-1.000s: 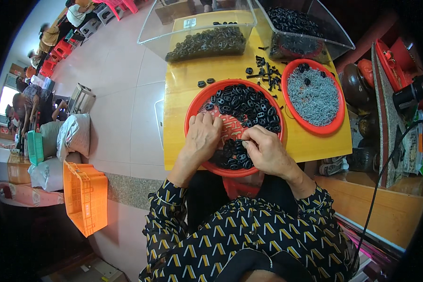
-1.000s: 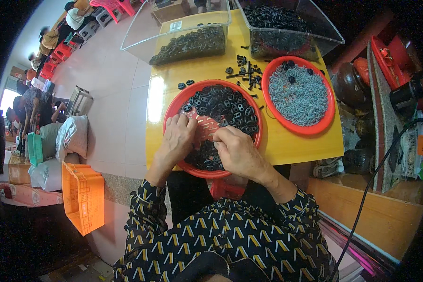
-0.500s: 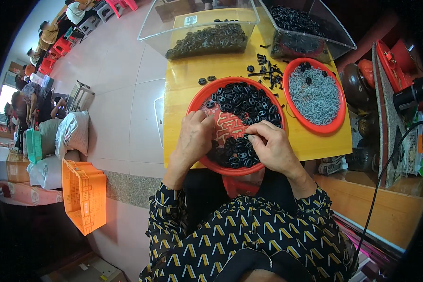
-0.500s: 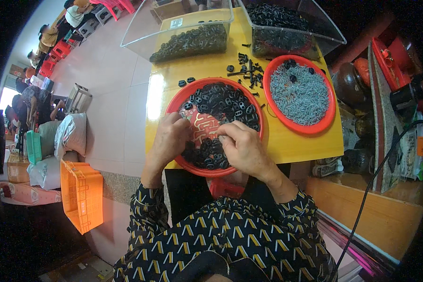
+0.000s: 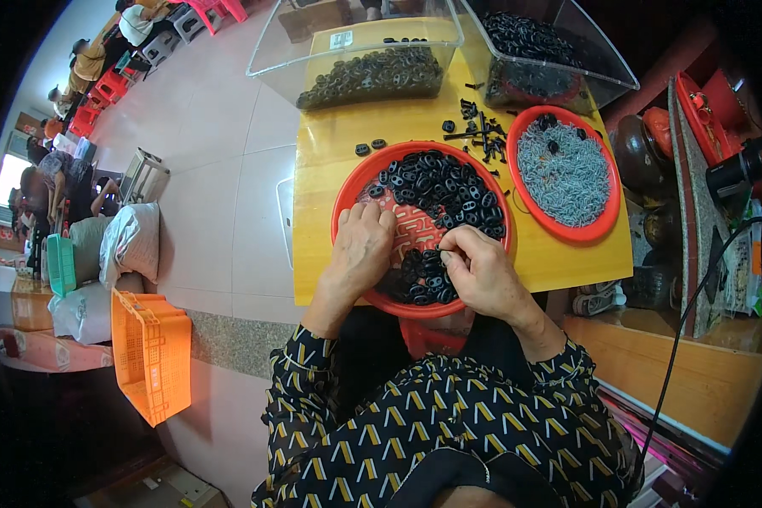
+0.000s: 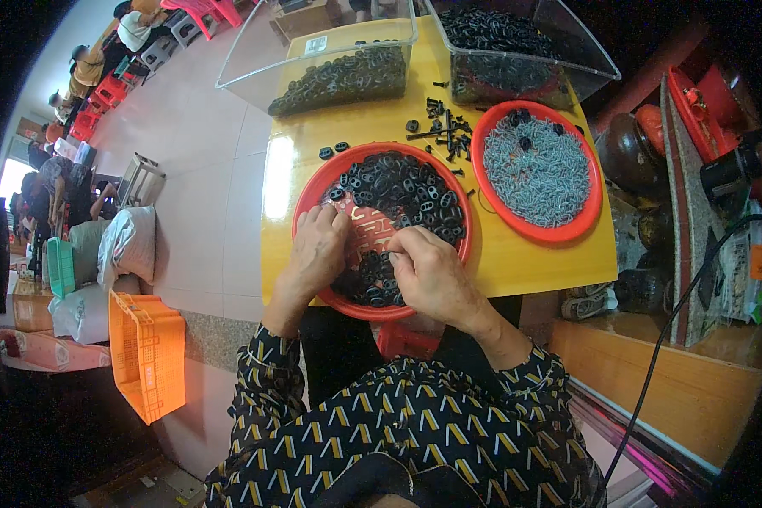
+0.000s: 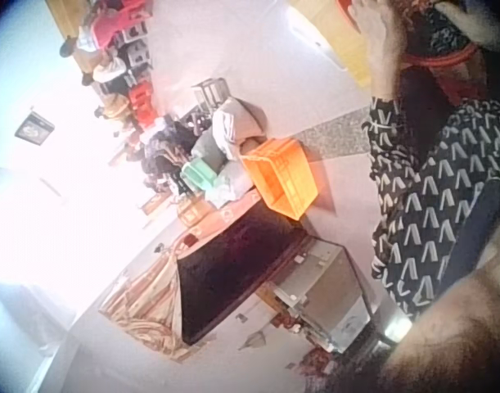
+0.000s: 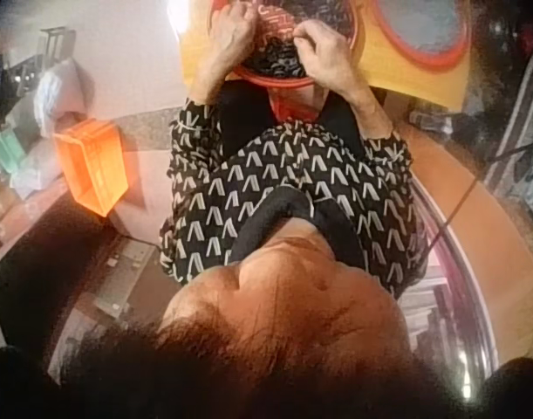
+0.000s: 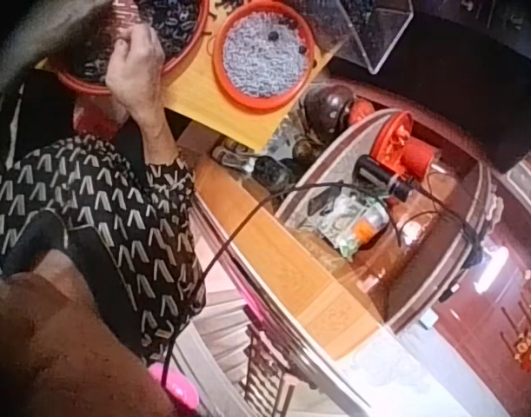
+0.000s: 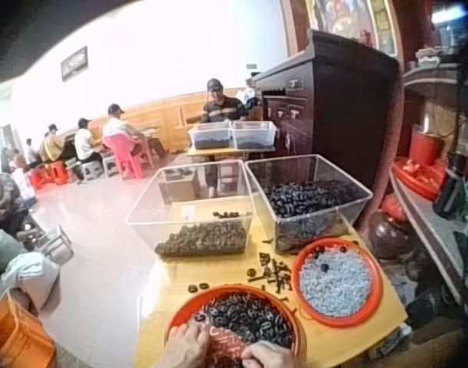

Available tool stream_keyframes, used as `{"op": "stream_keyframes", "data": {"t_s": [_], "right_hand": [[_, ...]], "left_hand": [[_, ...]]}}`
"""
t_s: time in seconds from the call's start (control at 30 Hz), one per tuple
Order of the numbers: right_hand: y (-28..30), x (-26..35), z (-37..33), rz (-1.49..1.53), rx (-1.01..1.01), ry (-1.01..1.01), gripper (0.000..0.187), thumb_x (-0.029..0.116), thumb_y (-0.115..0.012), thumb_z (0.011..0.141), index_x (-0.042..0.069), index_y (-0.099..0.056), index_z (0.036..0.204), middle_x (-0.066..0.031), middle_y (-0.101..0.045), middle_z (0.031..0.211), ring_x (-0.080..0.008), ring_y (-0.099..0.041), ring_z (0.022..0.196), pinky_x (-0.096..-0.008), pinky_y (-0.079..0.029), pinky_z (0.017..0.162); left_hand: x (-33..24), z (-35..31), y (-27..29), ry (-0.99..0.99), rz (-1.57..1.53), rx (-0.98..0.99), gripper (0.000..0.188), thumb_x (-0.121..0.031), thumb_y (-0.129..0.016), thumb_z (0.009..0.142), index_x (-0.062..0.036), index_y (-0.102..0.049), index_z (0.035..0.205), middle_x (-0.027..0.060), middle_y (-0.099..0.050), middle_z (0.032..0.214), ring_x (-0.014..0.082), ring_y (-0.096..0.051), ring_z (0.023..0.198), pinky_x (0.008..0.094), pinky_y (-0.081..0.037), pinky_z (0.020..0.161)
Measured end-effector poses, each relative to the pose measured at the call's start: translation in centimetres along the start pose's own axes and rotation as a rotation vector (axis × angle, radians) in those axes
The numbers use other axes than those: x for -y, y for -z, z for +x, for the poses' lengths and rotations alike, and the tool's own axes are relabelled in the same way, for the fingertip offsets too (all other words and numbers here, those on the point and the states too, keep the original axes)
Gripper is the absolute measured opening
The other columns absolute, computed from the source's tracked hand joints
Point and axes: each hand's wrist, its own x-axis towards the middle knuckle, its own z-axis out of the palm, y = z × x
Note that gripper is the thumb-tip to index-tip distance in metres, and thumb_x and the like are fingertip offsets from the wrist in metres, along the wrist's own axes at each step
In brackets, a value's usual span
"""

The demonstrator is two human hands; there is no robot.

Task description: The person sits at a table and repeatedly picks up small black plastic buckle halves and metal pins from a red tray. They insert the pins into the buckle halves by hand and place the assembled units into a clear plastic container.

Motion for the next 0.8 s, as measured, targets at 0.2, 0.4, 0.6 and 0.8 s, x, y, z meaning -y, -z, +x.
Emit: {"op": "stream_keyframes", "data": {"t_s": [0.2, 0.4, 0.6, 0.8], "right_hand": [[-0.1, 0.1, 0.1, 0.010, -0.013, -0.026, 0.008, -0.001, -0.052, 0.076, -0.001, -0.051, 0.084, -0.0072, -0.052, 0.071, -0.0113, -0.049, 0.057, -0.0251, -0.039, 0.050], [-0.6, -0.1, 0.3, 0.081, -0.050, -0.030, 0.010, -0.003, -0.052, 0.076, -0.001, -0.055, 0.086, -0.0069, -0.055, 0.074, -0.0130, -0.053, 0.065, -0.0249, -0.043, 0.058], [-0.6, -0.5, 0.6, 0.098, 0.002, -0.054, 0.010, -0.004, -0.051, 0.076, -0.001, -0.057, 0.083, -0.0078, -0.057, 0.079, -0.0156, -0.055, 0.073, -0.0253, -0.043, 0.066], [-0.8, 0.2, 0.6, 0.097, 0.047, -0.094, 0.011, -0.002, -0.048, 0.076, -0.001, -0.055, 0.084, -0.0146, -0.057, 0.080, -0.0275, -0.058, 0.075, -0.0331, -0.045, 0.066]], "left_hand": [[0.0, -0.2, -0.1, -0.022, -0.010, -0.016, 0.024, -0.010, -0.064, 0.061, -0.0035, -0.050, 0.080, 0.0135, -0.051, 0.076, 0.0294, -0.050, 0.074, 0.0376, -0.037, 0.066], [0.6, -0.5, 0.4, 0.020, -0.332, -0.244, 0.023, 0.001, -0.058, 0.061, -0.0019, -0.048, 0.082, 0.0139, -0.050, 0.076, 0.0311, -0.049, 0.073, 0.0390, -0.038, 0.063], [1.3, -0.8, 1.4, -0.029, -0.222, -0.172, 0.014, 0.000, -0.057, 0.060, -0.0020, -0.053, 0.074, 0.0135, -0.050, 0.067, 0.0309, -0.050, 0.066, 0.0381, -0.039, 0.061], [-0.2, -0.7, 0.9, 0.037, -0.075, 0.036, 0.011, -0.007, -0.061, 0.061, -0.0031, -0.056, 0.070, 0.0146, -0.055, 0.066, 0.0303, -0.054, 0.067, 0.0383, -0.041, 0.063]]}}
